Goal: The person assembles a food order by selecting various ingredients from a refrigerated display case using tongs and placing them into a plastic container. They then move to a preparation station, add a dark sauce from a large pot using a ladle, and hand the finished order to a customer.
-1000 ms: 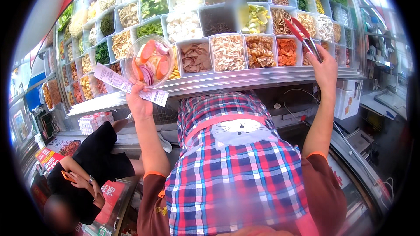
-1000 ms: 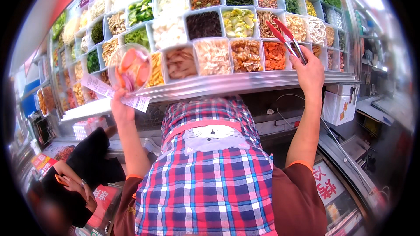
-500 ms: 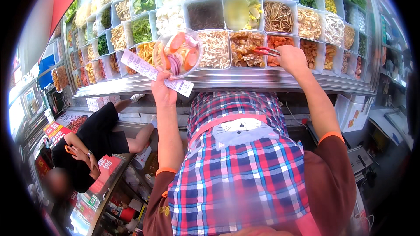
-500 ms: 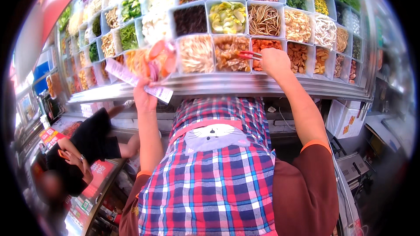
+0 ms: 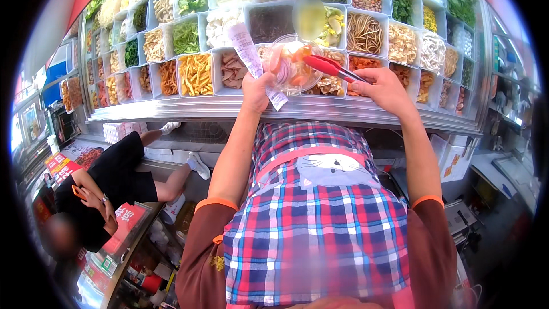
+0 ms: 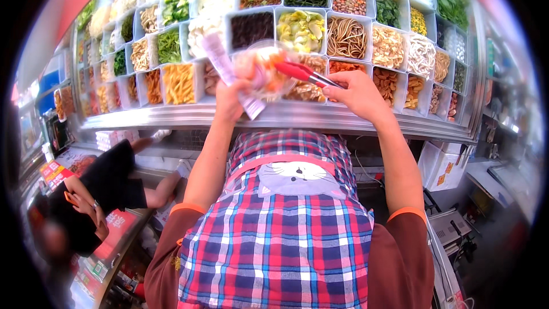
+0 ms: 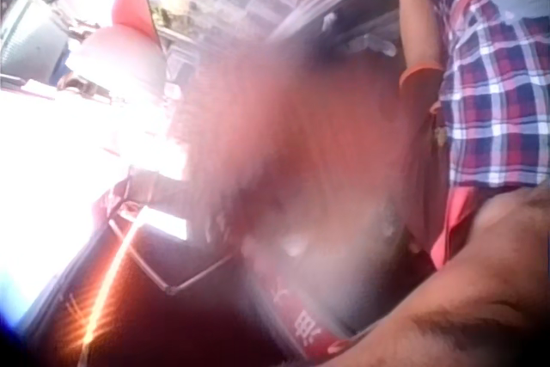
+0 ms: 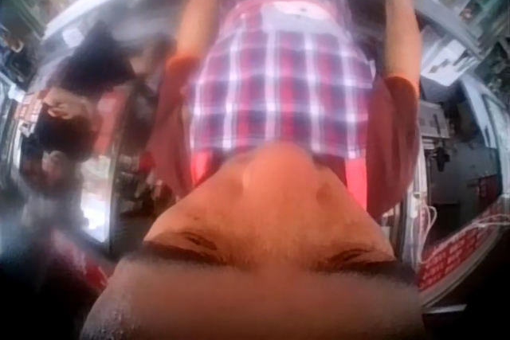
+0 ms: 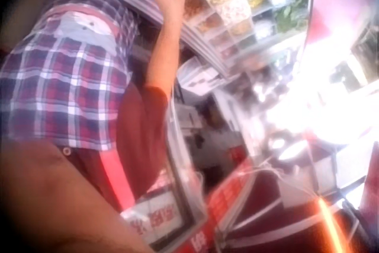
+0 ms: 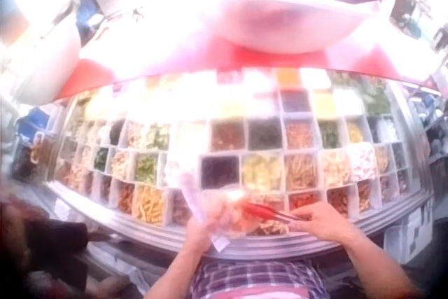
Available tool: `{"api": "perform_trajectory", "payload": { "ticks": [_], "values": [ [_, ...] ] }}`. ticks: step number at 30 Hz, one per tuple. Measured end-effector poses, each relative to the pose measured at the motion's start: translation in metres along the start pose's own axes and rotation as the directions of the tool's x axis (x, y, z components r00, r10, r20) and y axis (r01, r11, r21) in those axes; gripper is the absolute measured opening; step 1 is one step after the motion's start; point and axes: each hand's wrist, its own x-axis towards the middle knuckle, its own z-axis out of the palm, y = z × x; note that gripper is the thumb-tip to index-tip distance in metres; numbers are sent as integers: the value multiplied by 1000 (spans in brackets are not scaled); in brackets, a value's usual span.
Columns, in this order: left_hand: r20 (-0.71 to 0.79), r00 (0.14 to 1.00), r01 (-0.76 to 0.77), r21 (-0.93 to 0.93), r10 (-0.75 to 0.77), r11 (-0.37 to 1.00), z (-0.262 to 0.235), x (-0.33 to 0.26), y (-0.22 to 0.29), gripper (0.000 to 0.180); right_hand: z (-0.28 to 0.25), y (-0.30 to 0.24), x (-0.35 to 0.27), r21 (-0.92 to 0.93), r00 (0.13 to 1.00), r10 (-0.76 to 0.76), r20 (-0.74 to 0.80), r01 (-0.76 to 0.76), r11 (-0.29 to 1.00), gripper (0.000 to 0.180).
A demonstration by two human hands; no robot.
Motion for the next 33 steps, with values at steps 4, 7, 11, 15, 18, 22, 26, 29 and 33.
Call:
{"api": "perform_trajectory", "payload": {
  "ticks": [4, 7, 11, 15, 18, 22, 26, 29, 33],
  "values": [
    [19, 1000, -14, -95, 16, 995, -10, -6, 8, 19, 16, -7, 7, -103, 1000, 15, 21, -13, 995, 31],
    [-27, 999, -34, -148, 30, 988, -34, -5, 8, 18, 4, -36, -16, 11, 974, 226, 1, -226, 974, 34],
    [-34, 990, -143, -146, 140, 979, -73, -8, 17, 17, 9, 2, -2, -674, 988, 2, -153, -106, 731, 32],
    [-77, 980, -189, -108, 181, 976, -89, -22, 16, 16, 45, 43, 33, -848, 1000, -20, 12, 21, 529, 26],
    [-93, 975, -213, -148, 201, 966, -90, -27, 10, 17, 68, 70, 63, -899, 999, -41, 27, 42, 436, 23],
    [-129, 981, -165, -187, 143, 968, -89, -35, 1, 18, 68, 65, 67, -892, 998, 18, 61, 47, 450, 24],
    [-120, 982, -164, -182, 143, 970, -92, -36, -1, 17, 51, 43, 48, -772, 998, 57, -22, -53, 633, 24],
    [-106, 986, -146, -179, 129, 973, -88, -32, -1, 17, 31, 40, 42, -635, 987, 136, -83, -158, 756, 27],
    [-85, 990, -121, -153, 109, 981, -84, -27, -4, 18, 12, 44, 28, -487, 987, 87, -136, -144, 862, 30]
  ]
}}
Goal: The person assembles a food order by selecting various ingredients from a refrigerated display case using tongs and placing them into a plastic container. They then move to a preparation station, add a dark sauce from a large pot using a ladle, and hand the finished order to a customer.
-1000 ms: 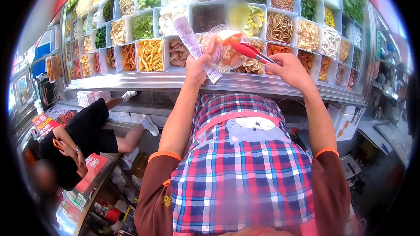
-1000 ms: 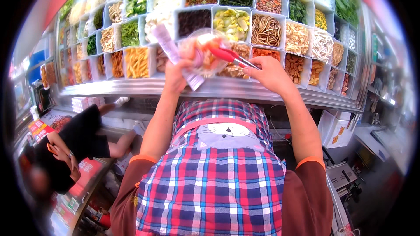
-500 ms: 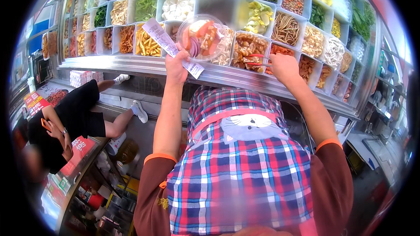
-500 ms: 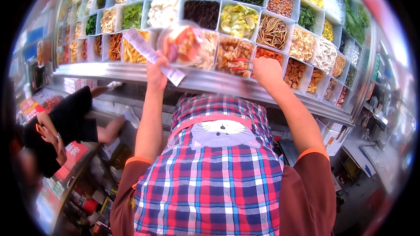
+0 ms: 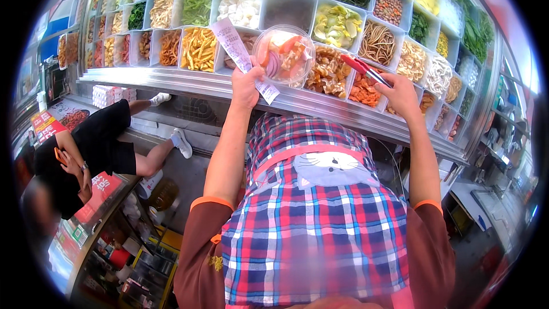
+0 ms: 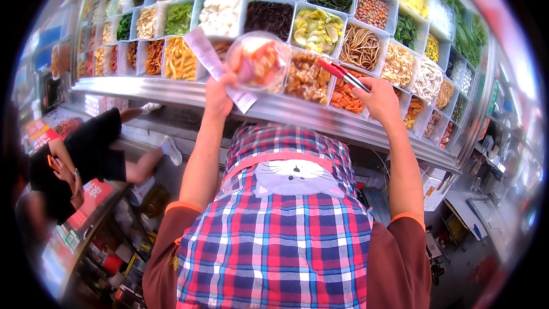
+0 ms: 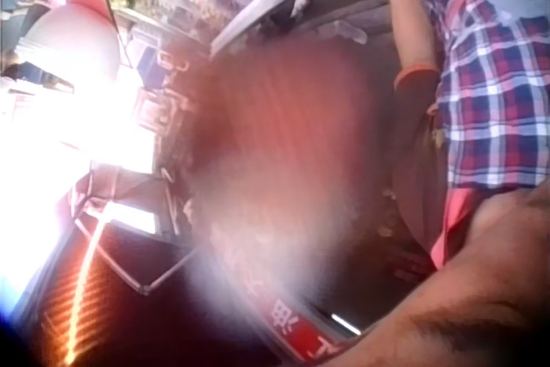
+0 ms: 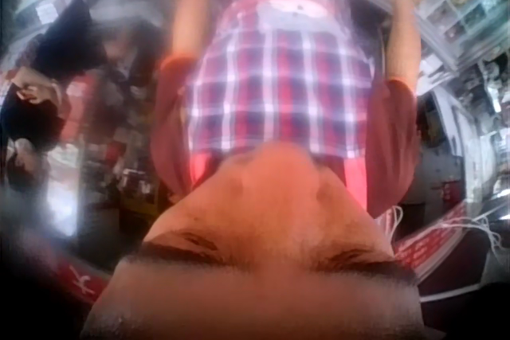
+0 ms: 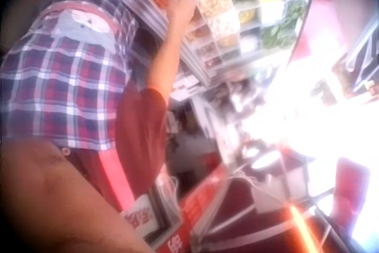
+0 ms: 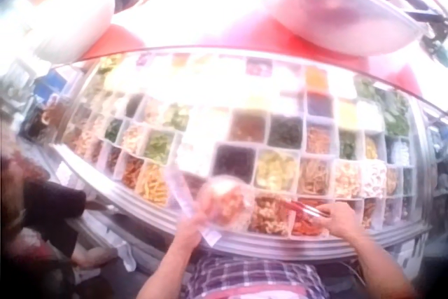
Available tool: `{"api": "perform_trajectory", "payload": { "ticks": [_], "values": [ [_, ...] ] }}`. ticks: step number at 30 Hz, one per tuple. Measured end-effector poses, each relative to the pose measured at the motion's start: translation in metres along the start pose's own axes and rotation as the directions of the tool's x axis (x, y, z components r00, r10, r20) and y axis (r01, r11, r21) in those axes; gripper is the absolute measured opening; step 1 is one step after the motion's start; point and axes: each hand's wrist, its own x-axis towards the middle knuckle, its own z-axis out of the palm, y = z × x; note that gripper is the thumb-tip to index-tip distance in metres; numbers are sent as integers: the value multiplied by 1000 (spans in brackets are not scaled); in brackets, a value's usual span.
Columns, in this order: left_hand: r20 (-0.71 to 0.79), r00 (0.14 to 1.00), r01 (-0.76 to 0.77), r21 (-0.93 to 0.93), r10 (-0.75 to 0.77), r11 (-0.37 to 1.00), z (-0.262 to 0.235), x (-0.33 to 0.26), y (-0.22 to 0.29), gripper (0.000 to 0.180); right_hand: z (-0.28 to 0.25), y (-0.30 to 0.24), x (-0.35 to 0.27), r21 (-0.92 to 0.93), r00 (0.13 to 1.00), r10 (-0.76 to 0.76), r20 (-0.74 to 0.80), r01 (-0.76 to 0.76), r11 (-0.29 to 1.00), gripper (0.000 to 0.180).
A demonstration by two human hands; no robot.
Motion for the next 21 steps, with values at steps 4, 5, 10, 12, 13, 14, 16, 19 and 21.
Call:
{"api": "perform_trajectory", "payload": {
  "ticks": [4, 5, 10, 12, 13, 14, 16, 19, 21],
  "values": [
    [-4, 999, 38, 19, -38, 999, 5, 3, 0, 21, -9, -2, -6, 180, 997, -67, -24, 70, 981, 32],
    [-19, 998, 57, 20, -56, 998, 9, 2, 1, 21, -15, -9, -12, 241, 996, -81, -31, 86, 967, 33],
    [9, 997, 70, 38, -70, 997, 24, 4, -3, 23, -31, -70, -26, 634, 988, -32, 149, -70, 770, 39],
    [51, 997, 60, 47, -62, 997, 22, 6, -8, 22, -14, -87, -16, 681, 974, -66, 217, -103, 725, 42],
    [47, 996, 67, 66, -70, 996, 32, 4, -6, 22, -3, -94, -11, 672, 964, -59, 260, -137, 727, 42],
    [45, 996, 74, 85, -78, 994, 43, 1, -5, 22, 3, -95, -9, 663, 952, -51, 302, -171, 729, 43],
    [39, 997, 67, 102, -71, 993, 50, -4, -7, 23, 4, -90, -14, 621, 964, -23, 265, -152, 769, 42],
    [41, 998, 53, 102, -57, 993, 46, -2, -10, 23, -12, -81, -28, 605, 985, -8, 172, -99, 790, 42],
    [26, 997, 74, 101, -77, 992, 37, 2, -5, 23, -28, -72, -32, 616, 994, 5, 109, -71, 784, 41]
  ]
}}
